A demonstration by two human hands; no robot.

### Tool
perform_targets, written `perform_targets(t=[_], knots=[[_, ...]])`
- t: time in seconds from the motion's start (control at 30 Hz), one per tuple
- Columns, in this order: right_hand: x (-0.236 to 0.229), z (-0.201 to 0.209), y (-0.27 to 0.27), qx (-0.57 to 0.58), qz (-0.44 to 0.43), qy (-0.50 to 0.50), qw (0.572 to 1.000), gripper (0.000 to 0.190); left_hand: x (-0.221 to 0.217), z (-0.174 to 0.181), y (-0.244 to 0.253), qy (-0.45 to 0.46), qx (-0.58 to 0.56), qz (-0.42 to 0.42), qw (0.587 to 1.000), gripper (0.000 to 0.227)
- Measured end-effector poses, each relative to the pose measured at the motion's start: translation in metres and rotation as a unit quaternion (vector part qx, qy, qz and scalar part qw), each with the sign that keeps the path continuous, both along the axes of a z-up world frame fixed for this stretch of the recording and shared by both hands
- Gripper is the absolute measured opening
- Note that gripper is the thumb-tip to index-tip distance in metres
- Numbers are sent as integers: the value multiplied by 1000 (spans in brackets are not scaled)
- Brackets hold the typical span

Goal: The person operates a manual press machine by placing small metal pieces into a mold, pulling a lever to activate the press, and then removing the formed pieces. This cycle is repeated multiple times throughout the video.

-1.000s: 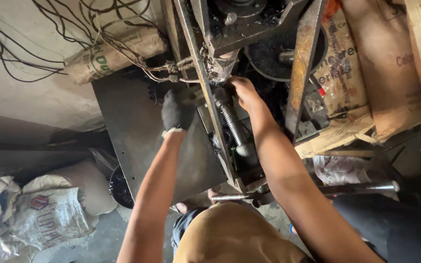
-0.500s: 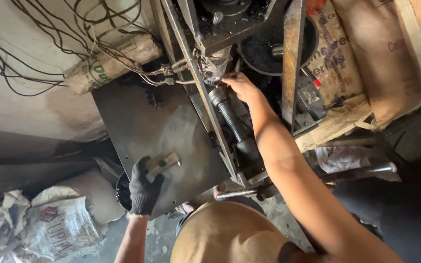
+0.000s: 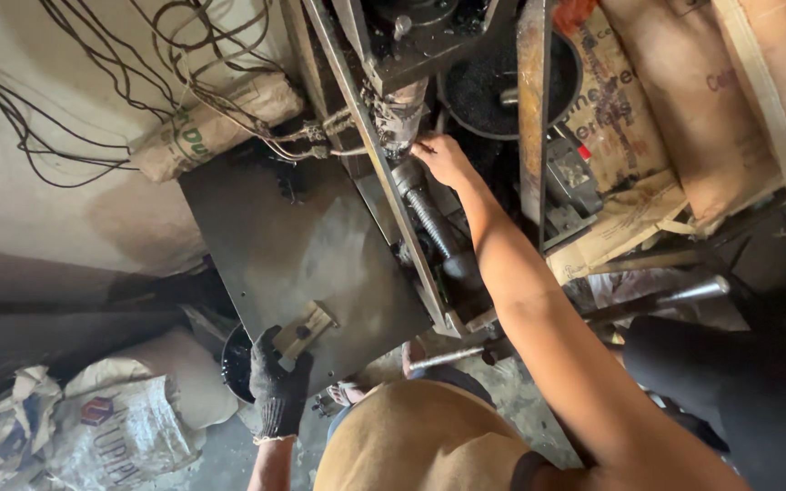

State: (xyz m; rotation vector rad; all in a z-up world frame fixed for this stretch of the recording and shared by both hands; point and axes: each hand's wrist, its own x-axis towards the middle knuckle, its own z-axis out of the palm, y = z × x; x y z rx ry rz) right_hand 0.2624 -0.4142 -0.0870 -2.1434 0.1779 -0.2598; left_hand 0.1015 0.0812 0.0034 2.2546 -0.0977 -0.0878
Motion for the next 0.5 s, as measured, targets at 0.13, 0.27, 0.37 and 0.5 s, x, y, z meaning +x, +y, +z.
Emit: perform_targets(t=[0.13,0.27,0.37,0.5], knots=[[-30,55,16,-100,32,-80,991,17,-4,-3,-2,-27,27,8,999,65],[-69,134,42,-80,-26,11,996,18,-11,-3,-12,-59,25,26,998,68],[-107,195,80,-76,-120,-58,988,18,-20,1,-23,-71,35,10,997,72],[-125,281,97,-155,-164,-351,909,16,-28,2,-32,27,2,-13,1000,85]])
